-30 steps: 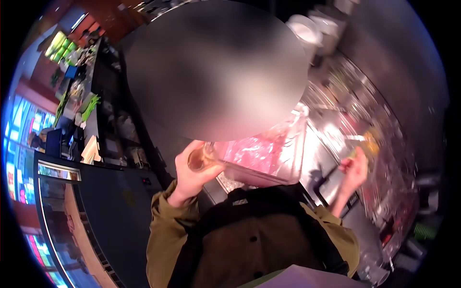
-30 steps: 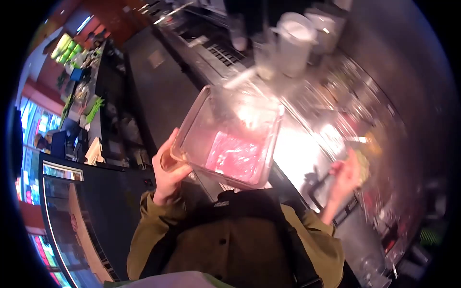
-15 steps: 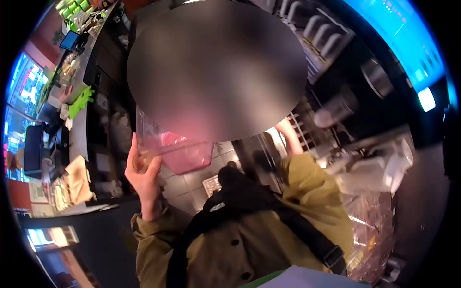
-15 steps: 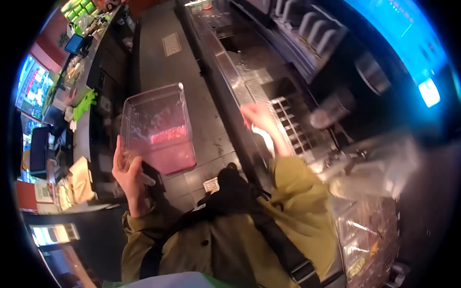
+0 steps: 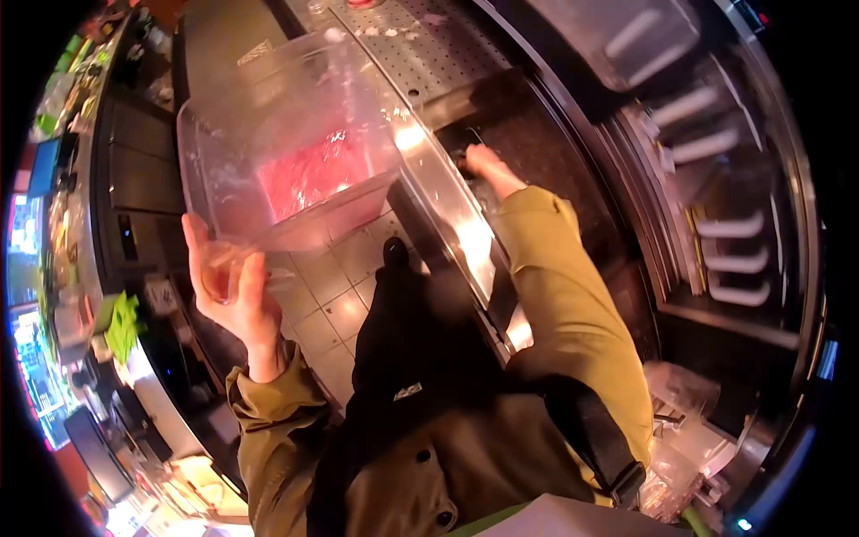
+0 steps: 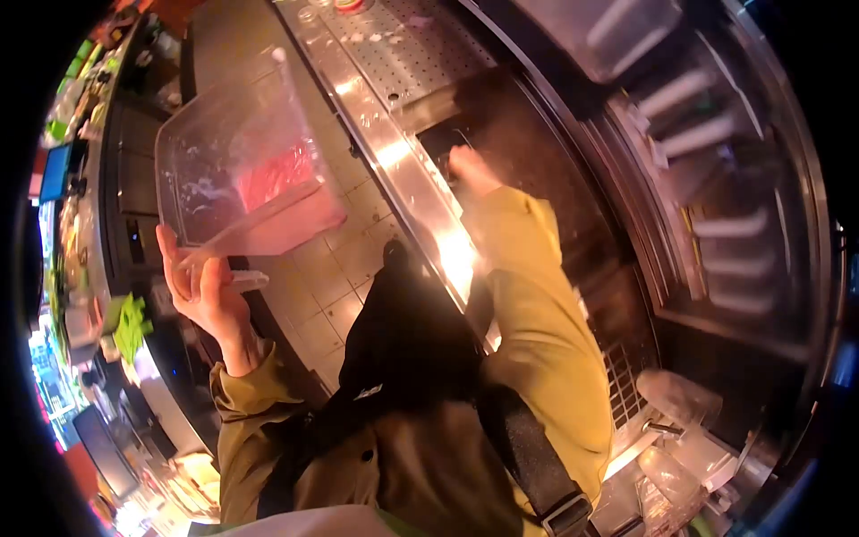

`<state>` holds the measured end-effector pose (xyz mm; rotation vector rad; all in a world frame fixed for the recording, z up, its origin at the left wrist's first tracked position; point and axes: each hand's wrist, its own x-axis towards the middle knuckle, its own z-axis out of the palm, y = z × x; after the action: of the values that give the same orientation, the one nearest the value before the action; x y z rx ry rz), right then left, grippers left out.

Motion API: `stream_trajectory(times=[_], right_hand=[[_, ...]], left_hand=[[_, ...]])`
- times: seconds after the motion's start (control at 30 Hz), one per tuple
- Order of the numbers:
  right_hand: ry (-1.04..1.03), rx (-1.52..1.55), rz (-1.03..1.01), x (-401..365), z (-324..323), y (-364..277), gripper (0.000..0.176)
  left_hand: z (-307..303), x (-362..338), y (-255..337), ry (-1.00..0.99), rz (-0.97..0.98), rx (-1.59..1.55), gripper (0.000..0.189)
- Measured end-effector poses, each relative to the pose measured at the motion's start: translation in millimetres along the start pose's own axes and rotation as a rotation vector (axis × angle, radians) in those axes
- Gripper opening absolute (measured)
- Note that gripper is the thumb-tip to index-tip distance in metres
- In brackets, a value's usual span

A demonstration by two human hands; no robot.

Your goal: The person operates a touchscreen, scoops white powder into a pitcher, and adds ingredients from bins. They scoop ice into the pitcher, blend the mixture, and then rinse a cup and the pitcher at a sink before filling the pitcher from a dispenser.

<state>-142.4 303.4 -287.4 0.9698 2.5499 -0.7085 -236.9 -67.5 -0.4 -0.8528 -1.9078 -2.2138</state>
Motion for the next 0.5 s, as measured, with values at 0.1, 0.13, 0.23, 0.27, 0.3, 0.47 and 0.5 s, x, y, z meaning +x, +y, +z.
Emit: stream_trajectory(times=[0.1,0.13,0.23,0.27,0.3,0.47,0.5], right_hand=[[0.255,-0.777,0.263,63,108,17,0.025],[0.196,-0.805,0.274,61,98,16,0.023],[0.067,-0.405,0.198,-8,-17,-18,0.026],[0.231,-0.022,0.532,-24,-28,-11,0.030],[0.281,0.241,0.510,-60,-65,-17,0.040],[0.635,-0.090,0.905,-85,-25,100,0.032],[0.650,-0.262,0.904,-70,13,144,0.030]], left_hand=[[57,70,-49,-0.109,-0.027,0.089,0.074],[81,87,-55,-0.113,-0.131,0.000,0.072],[137,127,-90,-0.123,-0.103,0.009,0.070],[149,134,-105,-0.150,-0.039,0.053,0.069],[168,140,-113,-0.115,-0.028,0.021,0.068],[217,148,-156,-0.109,0.070,-0.038,0.067],[221,144,-162,-0.090,0.061,-0.047,0.068]])
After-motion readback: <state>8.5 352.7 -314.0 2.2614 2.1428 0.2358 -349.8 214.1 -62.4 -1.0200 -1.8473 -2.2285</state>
